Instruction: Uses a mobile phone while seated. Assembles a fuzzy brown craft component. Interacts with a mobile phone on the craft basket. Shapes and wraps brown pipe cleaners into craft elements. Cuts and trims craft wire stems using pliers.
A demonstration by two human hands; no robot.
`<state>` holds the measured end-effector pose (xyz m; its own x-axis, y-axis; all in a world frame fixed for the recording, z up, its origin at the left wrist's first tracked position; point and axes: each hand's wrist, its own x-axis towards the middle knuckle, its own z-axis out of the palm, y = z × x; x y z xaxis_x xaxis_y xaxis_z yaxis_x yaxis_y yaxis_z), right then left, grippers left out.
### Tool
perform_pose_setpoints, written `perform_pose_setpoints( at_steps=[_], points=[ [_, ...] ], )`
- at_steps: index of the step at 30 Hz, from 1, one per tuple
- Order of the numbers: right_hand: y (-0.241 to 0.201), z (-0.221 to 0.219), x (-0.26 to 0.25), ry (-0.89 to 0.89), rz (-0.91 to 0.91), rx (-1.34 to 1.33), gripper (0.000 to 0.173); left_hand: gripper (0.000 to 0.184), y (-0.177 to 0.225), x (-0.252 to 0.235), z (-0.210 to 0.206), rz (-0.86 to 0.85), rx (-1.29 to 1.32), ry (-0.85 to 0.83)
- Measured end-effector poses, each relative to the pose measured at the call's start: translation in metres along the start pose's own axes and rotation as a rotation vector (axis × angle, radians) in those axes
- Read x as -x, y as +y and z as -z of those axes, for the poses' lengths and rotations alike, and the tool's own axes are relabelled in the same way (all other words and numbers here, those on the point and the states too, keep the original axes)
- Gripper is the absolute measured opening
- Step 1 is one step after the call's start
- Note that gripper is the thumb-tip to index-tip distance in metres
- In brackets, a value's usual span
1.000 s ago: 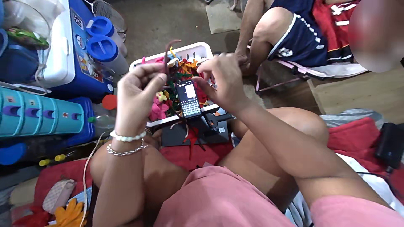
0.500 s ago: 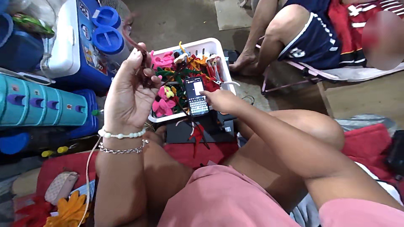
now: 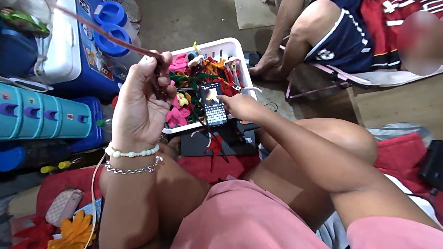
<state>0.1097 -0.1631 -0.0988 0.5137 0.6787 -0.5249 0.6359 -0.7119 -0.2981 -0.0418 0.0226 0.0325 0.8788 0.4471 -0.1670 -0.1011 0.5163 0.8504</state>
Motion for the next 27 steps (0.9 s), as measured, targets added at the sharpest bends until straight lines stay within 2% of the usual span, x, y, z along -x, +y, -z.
perform_pose_setpoints(
  at_steps=[27],
  points=[
    [-0.005, 0.0026, 0.0065, -0.033, -0.018, 0.012, 0.049, 0.019, -0.0034, 0.0004, -0.0025, 0.03, -0.006, -0.017]
  ],
)
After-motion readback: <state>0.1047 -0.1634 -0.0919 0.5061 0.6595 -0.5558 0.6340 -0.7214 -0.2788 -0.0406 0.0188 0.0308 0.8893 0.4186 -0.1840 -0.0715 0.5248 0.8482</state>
